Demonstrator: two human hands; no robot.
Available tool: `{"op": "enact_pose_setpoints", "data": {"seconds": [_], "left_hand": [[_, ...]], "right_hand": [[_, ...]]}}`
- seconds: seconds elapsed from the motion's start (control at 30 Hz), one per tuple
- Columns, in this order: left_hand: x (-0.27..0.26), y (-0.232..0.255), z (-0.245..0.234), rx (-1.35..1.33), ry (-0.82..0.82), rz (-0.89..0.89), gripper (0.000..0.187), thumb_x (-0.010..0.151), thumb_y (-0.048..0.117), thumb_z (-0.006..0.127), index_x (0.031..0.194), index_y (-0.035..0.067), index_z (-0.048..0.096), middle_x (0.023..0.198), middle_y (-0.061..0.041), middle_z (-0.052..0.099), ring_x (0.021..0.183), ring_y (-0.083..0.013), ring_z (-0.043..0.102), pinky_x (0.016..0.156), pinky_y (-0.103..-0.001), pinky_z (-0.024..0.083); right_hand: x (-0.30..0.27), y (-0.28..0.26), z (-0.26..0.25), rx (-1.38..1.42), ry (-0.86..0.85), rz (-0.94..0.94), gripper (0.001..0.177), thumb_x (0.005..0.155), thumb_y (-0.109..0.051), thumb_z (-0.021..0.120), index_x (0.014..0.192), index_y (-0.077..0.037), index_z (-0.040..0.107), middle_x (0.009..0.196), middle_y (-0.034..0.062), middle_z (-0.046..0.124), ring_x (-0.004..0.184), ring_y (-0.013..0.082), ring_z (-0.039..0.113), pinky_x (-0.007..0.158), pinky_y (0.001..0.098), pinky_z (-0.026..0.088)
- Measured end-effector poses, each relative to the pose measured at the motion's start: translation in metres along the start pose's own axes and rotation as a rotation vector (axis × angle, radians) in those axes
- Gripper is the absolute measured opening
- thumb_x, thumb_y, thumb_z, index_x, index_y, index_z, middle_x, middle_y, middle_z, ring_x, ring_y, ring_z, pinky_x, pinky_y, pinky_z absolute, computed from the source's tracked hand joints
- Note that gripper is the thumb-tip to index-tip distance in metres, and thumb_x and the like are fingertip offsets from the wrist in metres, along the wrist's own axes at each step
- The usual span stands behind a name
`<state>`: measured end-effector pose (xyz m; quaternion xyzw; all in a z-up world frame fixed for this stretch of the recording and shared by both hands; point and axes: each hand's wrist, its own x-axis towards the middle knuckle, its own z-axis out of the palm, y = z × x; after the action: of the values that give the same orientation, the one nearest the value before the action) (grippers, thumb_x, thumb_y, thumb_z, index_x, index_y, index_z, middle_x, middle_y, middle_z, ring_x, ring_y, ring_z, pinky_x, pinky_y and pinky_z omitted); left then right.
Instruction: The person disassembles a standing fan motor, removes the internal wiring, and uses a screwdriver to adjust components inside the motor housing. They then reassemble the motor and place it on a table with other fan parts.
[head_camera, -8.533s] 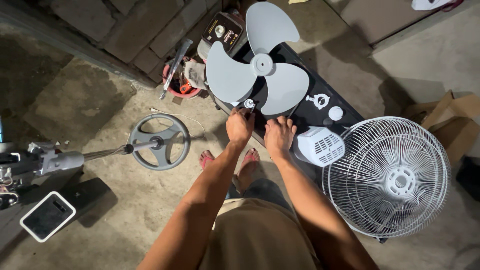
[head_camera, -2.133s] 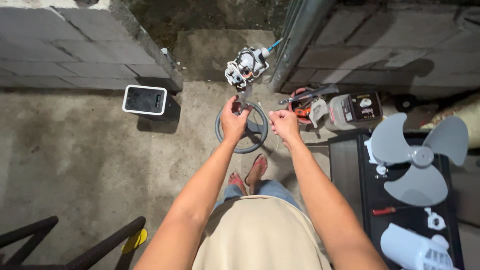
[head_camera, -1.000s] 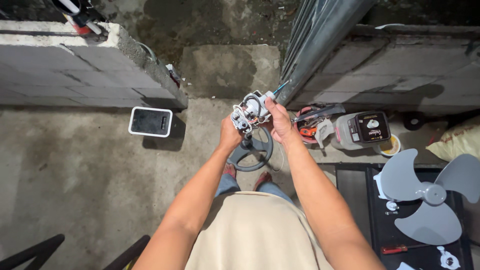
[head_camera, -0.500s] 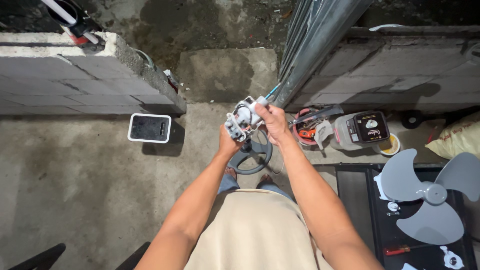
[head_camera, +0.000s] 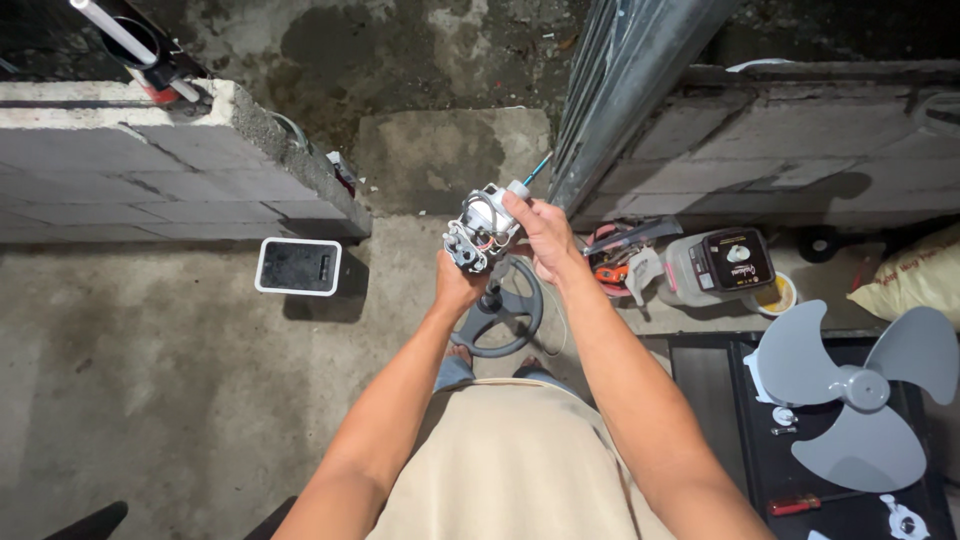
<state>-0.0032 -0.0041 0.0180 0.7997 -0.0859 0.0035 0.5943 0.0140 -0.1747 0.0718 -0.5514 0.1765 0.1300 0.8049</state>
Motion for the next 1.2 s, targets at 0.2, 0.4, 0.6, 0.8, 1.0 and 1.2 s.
{"op": "enact_pose_setpoints", "data": {"seconds": [0.2, 0.4, 0.6, 0.8, 1.0, 1.2], "left_hand": [[0.003, 0.01, -0.007, 0.0, -0.016, 0.034, 0.025, 0.076, 0.004, 0.074, 0.101, 0.003, 0.073, 0.093, -0.012, 0.079, 0.083, -0.0205, 0.076, 0.074, -0.036, 0.058], [0.004, 0.015, -0.012, 0.077, -0.02, -0.007, 0.024, 0.077, 0.005, 0.075, 0.102, 0.004, 0.074, 0.094, -0.009, 0.078, 0.084, -0.0199, 0.075, 0.075, -0.035, 0.058], [0.001, 0.007, -0.012, -0.032, 0.043, 0.082, 0.038, 0.078, 0.01, 0.081, 0.114, 0.005, 0.069, 0.107, -0.009, 0.076, 0.094, -0.0193, 0.073, 0.083, -0.034, 0.059], [-0.004, -0.027, -0.005, 0.237, 0.056, 0.076, 0.042, 0.084, 0.026, 0.084, 0.12, 0.009, 0.072, 0.114, -0.009, 0.075, 0.105, -0.0265, 0.07, 0.09, -0.041, 0.055], [-0.008, -0.042, -0.009, 0.129, 0.039, 0.001, 0.045, 0.084, 0.029, 0.082, 0.122, 0.009, 0.068, 0.117, -0.008, 0.075, 0.108, -0.0247, 0.07, 0.094, -0.04, 0.055], [-0.01, -0.026, -0.02, 0.018, 0.089, 0.03, 0.05, 0.085, 0.025, 0.083, 0.129, 0.007, 0.066, 0.12, -0.009, 0.074, 0.109, -0.0231, 0.071, 0.094, -0.039, 0.056]], "right_hand": [[-0.006, -0.012, 0.009, -0.049, 0.034, 0.006, 0.05, 0.084, -0.053, 0.075, 0.106, -0.008, 0.07, 0.097, 0.0052, 0.074, 0.082, 0.0178, 0.071, 0.071, 0.0398, 0.06], [-0.012, -0.023, 0.023, -0.114, 0.056, -0.012, 0.051, 0.081, -0.056, 0.074, 0.101, -0.01, 0.071, 0.096, 0.0002, 0.073, 0.084, 0.0134, 0.07, 0.069, 0.0405, 0.058], [-0.02, -0.034, 0.034, -0.227, 0.065, 0.001, 0.051, 0.081, -0.061, 0.075, 0.097, -0.012, 0.074, 0.085, -0.0013, 0.07, 0.074, 0.0118, 0.063, 0.064, 0.033, 0.049], [-0.019, -0.036, 0.046, -0.384, 0.038, -0.019, 0.053, 0.083, -0.062, 0.076, 0.092, -0.01, 0.074, 0.079, -0.0012, 0.062, 0.071, 0.0116, 0.056, 0.059, 0.0332, 0.04], [-0.017, -0.038, 0.06, -0.421, 0.032, 0.059, 0.055, 0.079, -0.065, 0.073, 0.091, -0.011, 0.073, 0.086, -0.0016, 0.068, 0.081, 0.0139, 0.061, 0.063, 0.0368, 0.044], [-0.01, -0.04, 0.071, -0.49, -0.011, 0.099, 0.062, 0.077, -0.07, 0.069, 0.096, -0.012, 0.074, 0.093, -0.0007, 0.07, 0.089, 0.0159, 0.061, 0.067, 0.0367, 0.047]]}}
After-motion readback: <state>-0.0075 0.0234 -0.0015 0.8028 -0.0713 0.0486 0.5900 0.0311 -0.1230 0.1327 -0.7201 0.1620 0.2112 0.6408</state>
